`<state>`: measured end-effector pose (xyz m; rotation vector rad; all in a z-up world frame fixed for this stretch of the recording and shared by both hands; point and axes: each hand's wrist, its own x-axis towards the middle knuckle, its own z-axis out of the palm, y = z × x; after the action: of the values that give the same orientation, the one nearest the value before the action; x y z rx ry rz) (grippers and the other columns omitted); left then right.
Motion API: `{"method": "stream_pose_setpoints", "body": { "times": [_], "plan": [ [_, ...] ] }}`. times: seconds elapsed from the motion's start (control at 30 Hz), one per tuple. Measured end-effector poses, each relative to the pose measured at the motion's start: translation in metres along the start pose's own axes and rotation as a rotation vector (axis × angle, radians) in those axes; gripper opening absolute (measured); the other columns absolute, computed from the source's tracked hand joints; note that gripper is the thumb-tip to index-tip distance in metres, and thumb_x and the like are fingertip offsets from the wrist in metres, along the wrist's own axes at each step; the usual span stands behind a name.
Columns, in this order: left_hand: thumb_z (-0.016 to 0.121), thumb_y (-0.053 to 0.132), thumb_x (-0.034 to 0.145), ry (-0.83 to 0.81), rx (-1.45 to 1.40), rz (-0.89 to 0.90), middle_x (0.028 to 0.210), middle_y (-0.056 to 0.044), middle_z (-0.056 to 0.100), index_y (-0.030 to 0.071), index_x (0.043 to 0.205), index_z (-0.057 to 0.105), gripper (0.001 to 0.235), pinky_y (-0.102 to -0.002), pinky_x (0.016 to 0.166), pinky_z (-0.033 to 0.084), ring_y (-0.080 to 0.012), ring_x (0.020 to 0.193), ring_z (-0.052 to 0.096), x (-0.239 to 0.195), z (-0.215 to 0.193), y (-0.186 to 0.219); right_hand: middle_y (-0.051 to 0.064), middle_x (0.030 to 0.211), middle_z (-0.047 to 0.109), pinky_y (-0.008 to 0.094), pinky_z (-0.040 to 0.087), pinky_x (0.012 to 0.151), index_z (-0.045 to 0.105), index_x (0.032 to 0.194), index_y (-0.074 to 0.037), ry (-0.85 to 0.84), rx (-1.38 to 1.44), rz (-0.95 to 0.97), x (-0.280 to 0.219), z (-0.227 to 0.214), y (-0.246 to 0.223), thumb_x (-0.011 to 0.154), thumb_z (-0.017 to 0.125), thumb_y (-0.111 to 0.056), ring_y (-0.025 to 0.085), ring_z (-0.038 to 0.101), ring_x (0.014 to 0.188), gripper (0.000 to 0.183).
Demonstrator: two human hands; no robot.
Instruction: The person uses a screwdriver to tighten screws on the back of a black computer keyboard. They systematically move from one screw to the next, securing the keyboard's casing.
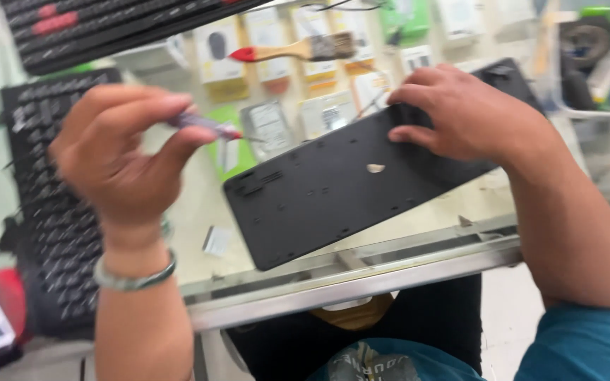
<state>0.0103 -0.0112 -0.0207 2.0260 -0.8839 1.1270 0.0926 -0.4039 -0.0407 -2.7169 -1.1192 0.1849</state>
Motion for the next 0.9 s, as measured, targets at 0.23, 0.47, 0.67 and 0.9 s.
{"method": "stream_pose_setpoints", "body": {
  "times": [0.23,0.47,0.67,0.9],
  "plan": [
    [0.081,0.021,0.095,-0.038,-0.27,-0.063,0.1,-0.02,0.07,-0.002,0.111,0.069,0.03,-0.033,0.073,0.068,-0.0251,0.084,0.072,0.014,0.006,0.017,0.023,0.125,0.062,0.054,0.038,0.115,0.059,0.14,-0.003,-0.037,-0.171,0.117,-0.007,0.014,-0.01,0.095,0.066,-0.039,0.043,0.055,0.123,0.058],
    [0.089,0.005,0.096,-0.221,-0.58,-0.079,0.104,-0.019,0.07,-0.001,0.121,0.069,0.032,-0.03,0.071,0.071,-0.0239,0.087,0.069,0.016,0.002,0.032,0.016,0.108,0.068,0.043,0.053,0.078,0.075,0.133,0.001,0.269,-0.094,-0.154,0.003,0.009,-0.079,0.109,0.073,-0.024,0.032,0.066,0.096,0.034],
    [0.077,0.024,0.1,-0.297,-0.642,0.006,0.096,-0.012,0.067,-0.001,0.11,0.07,0.028,-0.029,0.061,0.068,-0.0204,0.077,0.069,0.016,0.007,0.034,0.0,0.066,0.059,0.034,0.046,0.058,0.066,0.085,-0.009,0.364,0.365,-0.358,0.015,0.055,-0.16,0.091,0.07,-0.044,0.019,0.055,0.061,0.036],
    [0.083,0.016,0.1,-0.361,-0.752,-0.019,0.088,-0.014,0.068,-0.004,0.094,0.073,0.023,-0.028,0.067,0.062,-0.02,0.074,0.068,0.016,-0.018,0.017,0.003,0.093,0.076,0.033,0.053,0.066,0.064,0.101,-0.001,0.447,0.466,-0.335,0.027,0.078,-0.195,0.103,0.055,-0.024,0.021,0.073,0.076,0.025]
  ]
}}
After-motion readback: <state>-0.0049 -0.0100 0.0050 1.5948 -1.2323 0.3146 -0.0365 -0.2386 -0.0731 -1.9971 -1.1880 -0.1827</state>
